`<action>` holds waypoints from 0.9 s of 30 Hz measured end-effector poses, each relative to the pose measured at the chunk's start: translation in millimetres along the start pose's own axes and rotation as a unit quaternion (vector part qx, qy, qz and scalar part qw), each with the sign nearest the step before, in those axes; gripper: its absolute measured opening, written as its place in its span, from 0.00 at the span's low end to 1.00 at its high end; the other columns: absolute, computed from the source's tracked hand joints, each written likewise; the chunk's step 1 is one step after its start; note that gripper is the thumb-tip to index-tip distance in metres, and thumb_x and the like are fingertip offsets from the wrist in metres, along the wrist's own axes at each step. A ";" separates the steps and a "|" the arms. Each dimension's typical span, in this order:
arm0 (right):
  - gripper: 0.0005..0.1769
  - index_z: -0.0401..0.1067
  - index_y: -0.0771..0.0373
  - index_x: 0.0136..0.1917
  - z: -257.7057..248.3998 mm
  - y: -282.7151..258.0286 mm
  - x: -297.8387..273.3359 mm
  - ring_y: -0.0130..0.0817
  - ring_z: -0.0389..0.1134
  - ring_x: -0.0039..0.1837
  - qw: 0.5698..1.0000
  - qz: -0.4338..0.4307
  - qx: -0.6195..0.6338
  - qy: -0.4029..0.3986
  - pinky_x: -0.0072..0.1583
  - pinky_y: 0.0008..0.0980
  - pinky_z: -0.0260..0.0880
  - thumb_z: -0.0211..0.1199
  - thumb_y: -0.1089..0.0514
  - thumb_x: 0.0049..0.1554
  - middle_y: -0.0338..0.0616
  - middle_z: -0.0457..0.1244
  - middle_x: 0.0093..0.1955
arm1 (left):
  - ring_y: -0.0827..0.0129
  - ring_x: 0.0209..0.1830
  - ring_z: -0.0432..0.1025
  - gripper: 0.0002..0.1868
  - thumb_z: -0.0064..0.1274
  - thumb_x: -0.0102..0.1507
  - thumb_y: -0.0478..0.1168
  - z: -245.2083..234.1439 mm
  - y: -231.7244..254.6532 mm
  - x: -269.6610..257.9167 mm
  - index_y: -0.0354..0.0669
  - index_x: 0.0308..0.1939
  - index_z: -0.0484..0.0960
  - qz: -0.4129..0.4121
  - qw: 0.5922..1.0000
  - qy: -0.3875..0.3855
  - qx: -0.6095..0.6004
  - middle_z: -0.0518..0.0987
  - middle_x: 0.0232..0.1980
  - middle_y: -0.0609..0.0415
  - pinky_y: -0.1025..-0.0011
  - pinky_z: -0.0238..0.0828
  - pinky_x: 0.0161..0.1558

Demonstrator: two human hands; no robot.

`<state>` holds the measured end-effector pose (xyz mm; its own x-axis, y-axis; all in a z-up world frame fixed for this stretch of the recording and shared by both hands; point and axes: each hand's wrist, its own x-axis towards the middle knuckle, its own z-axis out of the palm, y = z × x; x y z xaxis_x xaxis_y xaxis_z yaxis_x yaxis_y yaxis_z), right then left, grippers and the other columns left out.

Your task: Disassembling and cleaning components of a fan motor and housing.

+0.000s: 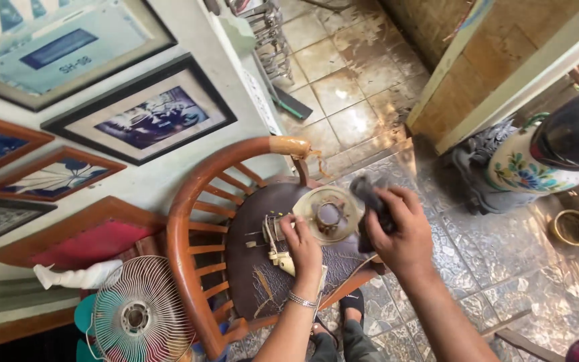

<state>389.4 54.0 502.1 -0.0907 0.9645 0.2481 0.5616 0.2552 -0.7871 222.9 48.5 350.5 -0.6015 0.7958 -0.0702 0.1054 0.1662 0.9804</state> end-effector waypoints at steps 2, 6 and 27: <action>0.20 0.75 0.62 0.59 13.0 -2.9 -7.2 0.52 0.70 0.57 0.986 -0.044 -0.053 0.151 0.56 0.42 0.73 0.69 0.60 0.52 0.53 0.65 0.59 | 0.62 0.44 0.68 0.14 0.37 0.73 0.45 19.7 34.9 -7.7 0.39 0.54 0.67 0.007 0.999 -0.019 -0.033 0.73 0.46 0.46 0.63 0.68 0.49; 0.20 0.75 0.62 0.56 27.0 21.9 -60.7 0.51 0.70 0.56 0.991 -0.097 -0.057 0.076 0.55 0.42 0.73 0.72 0.59 0.49 0.52 0.66 0.56 | 0.62 0.45 0.69 0.13 0.37 0.74 0.45 35.6 33.3 11.6 0.39 0.53 0.67 -0.015 0.996 0.001 -0.085 0.74 0.47 0.48 0.64 0.69 0.50; 0.19 0.74 0.61 0.58 12.9 -3.4 -38.6 0.50 0.71 0.56 0.998 -0.007 -0.043 0.044 0.53 0.41 0.74 0.69 0.57 0.53 0.49 0.66 0.59 | 0.61 0.62 0.74 0.51 0.37 0.59 0.78 5.4 59.0 -15.2 0.41 0.69 0.73 -0.318 0.784 -0.390 -0.363 0.80 0.63 0.51 0.61 0.68 0.66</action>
<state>380.4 16.9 487.9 -0.0284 0.9499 0.3113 0.6302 0.2588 -0.7320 242.5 49.4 408.4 0.3483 0.8473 -0.4009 -0.6677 0.5245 0.5283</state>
